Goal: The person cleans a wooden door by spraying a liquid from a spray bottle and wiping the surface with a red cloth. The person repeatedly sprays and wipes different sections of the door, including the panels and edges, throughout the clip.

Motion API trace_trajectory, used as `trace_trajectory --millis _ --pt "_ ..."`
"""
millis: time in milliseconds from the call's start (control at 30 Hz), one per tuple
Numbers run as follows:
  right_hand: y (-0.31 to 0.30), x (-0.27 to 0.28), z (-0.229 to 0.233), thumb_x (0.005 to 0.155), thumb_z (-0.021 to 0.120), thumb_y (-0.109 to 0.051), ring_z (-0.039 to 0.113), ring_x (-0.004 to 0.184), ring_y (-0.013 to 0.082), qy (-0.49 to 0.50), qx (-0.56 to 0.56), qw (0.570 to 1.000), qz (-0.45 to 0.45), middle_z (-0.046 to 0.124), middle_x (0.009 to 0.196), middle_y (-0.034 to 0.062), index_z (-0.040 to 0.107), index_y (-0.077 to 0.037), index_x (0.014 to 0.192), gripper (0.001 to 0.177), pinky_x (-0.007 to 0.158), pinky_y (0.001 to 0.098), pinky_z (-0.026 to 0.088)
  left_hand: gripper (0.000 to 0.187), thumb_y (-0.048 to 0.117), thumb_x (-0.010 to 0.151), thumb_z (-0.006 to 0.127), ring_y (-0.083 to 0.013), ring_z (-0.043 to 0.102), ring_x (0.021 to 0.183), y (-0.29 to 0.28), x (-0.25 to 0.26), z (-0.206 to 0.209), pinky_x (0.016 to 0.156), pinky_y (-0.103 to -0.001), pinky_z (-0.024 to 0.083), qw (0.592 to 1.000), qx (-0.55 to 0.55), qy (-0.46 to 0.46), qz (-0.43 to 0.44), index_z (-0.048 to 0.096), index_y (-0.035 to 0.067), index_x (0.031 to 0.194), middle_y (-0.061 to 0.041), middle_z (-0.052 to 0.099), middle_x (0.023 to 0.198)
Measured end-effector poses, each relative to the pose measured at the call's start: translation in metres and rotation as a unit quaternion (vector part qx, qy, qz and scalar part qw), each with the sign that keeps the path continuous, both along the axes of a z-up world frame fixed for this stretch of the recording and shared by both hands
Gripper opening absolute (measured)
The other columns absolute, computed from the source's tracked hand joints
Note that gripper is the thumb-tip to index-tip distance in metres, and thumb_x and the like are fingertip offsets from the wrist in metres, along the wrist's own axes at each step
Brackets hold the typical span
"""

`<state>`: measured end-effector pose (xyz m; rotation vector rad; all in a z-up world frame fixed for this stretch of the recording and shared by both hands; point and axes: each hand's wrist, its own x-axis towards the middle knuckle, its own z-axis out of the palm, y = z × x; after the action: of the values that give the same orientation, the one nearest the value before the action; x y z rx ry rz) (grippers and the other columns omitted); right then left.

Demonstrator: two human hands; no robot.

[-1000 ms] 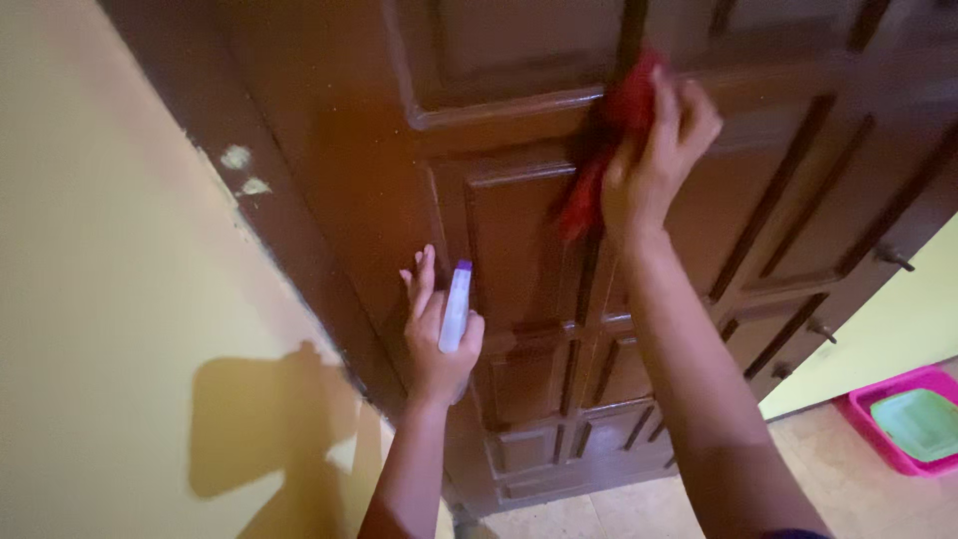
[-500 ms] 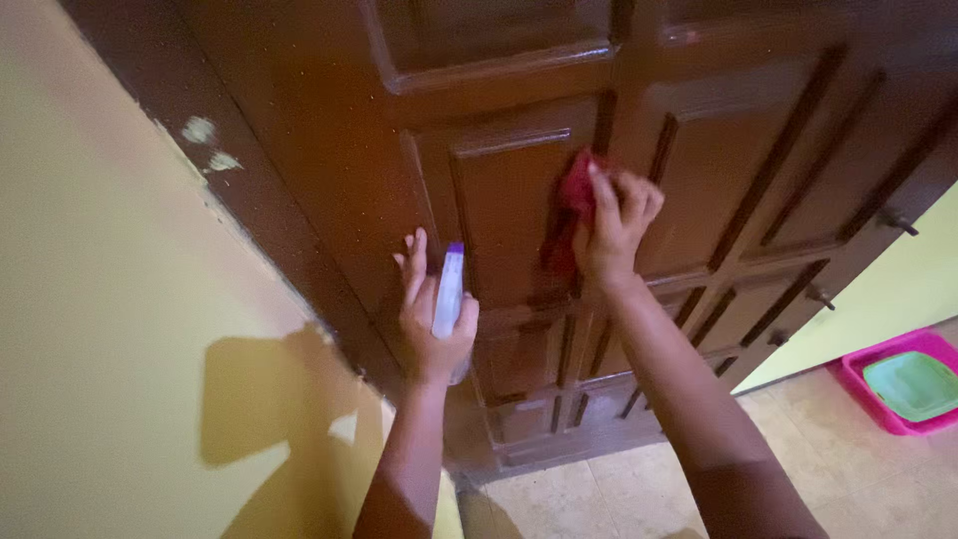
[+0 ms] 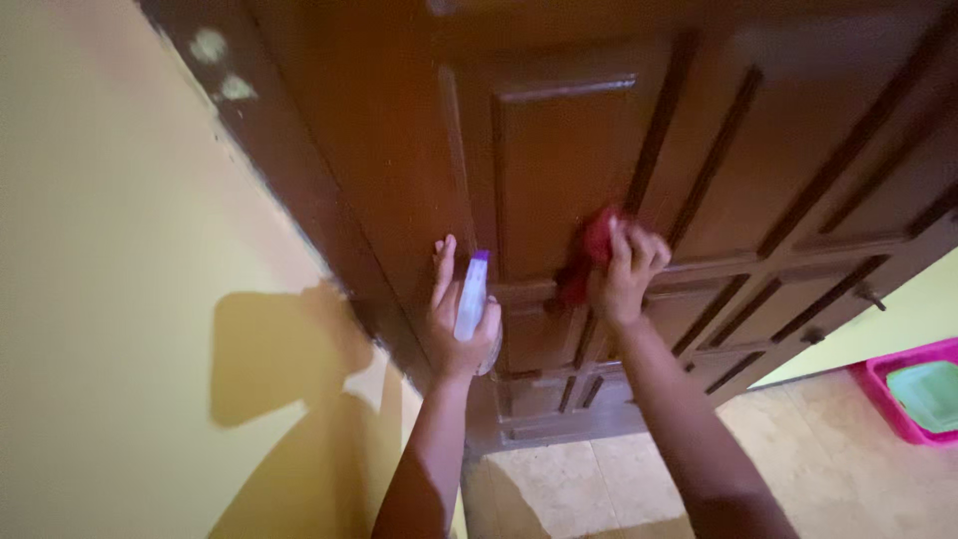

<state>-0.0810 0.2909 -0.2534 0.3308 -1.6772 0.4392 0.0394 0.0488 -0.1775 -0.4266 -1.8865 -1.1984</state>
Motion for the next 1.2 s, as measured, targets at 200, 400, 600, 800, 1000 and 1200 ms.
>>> trace_trajectory --millis 200,400,600,800,1000,1200 --pt "-0.003 0.036 -0.023 0.076 0.064 0.005 0.048 0.123 0.0379 -0.087 -0.020 0.993 0.074 0.056 0.130 0.0169 0.063 -0.005 0.135 0.060 0.108 0.0519 0.037 0.014 0.002 0.080 0.062 -0.0467 0.035 0.154 0.000 0.000 -0.018 0.127 -0.050 0.030 1.000 -0.007 -0.007 0.008 0.064 -0.005 0.091 -0.029 0.036 0.163" --pt "-0.037 0.032 0.111 0.080 0.061 0.000 0.049 0.131 0.0358 0.006 0.017 0.998 0.055 0.058 0.143 0.0122 0.064 -0.009 0.141 0.062 0.114 0.0505 0.038 0.014 0.002 0.079 0.062 -0.0487 0.036 0.152 0.000 0.004 -0.044 0.124 -0.049 0.033 1.000 0.014 -0.003 -0.005 0.063 -0.005 0.091 -0.032 0.036 0.162" --pt "-0.088 0.024 0.089 0.086 0.063 -0.005 0.049 0.128 0.0326 0.027 0.146 0.986 0.079 0.063 0.140 0.0074 0.068 -0.012 0.137 0.052 0.108 0.0486 0.036 0.012 0.002 0.076 0.063 -0.0482 0.045 0.146 -0.009 0.002 -0.073 0.120 -0.050 0.039 0.999 -0.010 0.026 0.035 0.062 -0.004 0.087 -0.035 0.044 0.154" --pt "-0.099 0.056 0.005 0.090 0.068 -0.016 0.052 0.119 0.0200 -0.030 0.232 0.969 0.085 0.066 0.137 -0.0050 0.073 -0.018 0.129 0.040 0.103 0.0397 0.037 0.013 0.002 0.079 0.064 -0.0426 0.061 0.139 -0.006 0.003 -0.095 0.108 -0.043 0.054 1.000 0.013 0.019 0.019 0.065 -0.001 0.092 -0.029 0.061 0.139" --pt "-0.079 0.063 -0.016 0.072 0.072 -0.022 0.056 0.115 0.0241 -0.150 0.274 0.947 0.071 0.069 0.130 -0.0032 0.074 -0.020 0.121 0.049 0.093 0.0449 0.040 0.034 0.001 0.075 0.062 -0.0407 0.062 0.130 -0.002 0.010 -0.106 0.106 -0.043 0.052 1.000 0.011 -0.013 0.019 0.067 -0.007 0.108 -0.033 0.051 0.150" --pt "-0.009 0.061 -0.034 0.072 0.075 -0.014 0.054 0.118 0.0335 -0.213 0.101 0.972 0.006 0.069 0.126 0.0001 0.069 -0.020 0.122 0.050 0.099 0.0526 0.040 0.021 -0.001 0.076 0.062 -0.0463 0.058 0.137 -0.005 -0.001 -0.124 0.119 -0.049 0.044 0.999 0.013 0.029 0.029 0.065 -0.005 0.096 -0.033 0.051 0.150"
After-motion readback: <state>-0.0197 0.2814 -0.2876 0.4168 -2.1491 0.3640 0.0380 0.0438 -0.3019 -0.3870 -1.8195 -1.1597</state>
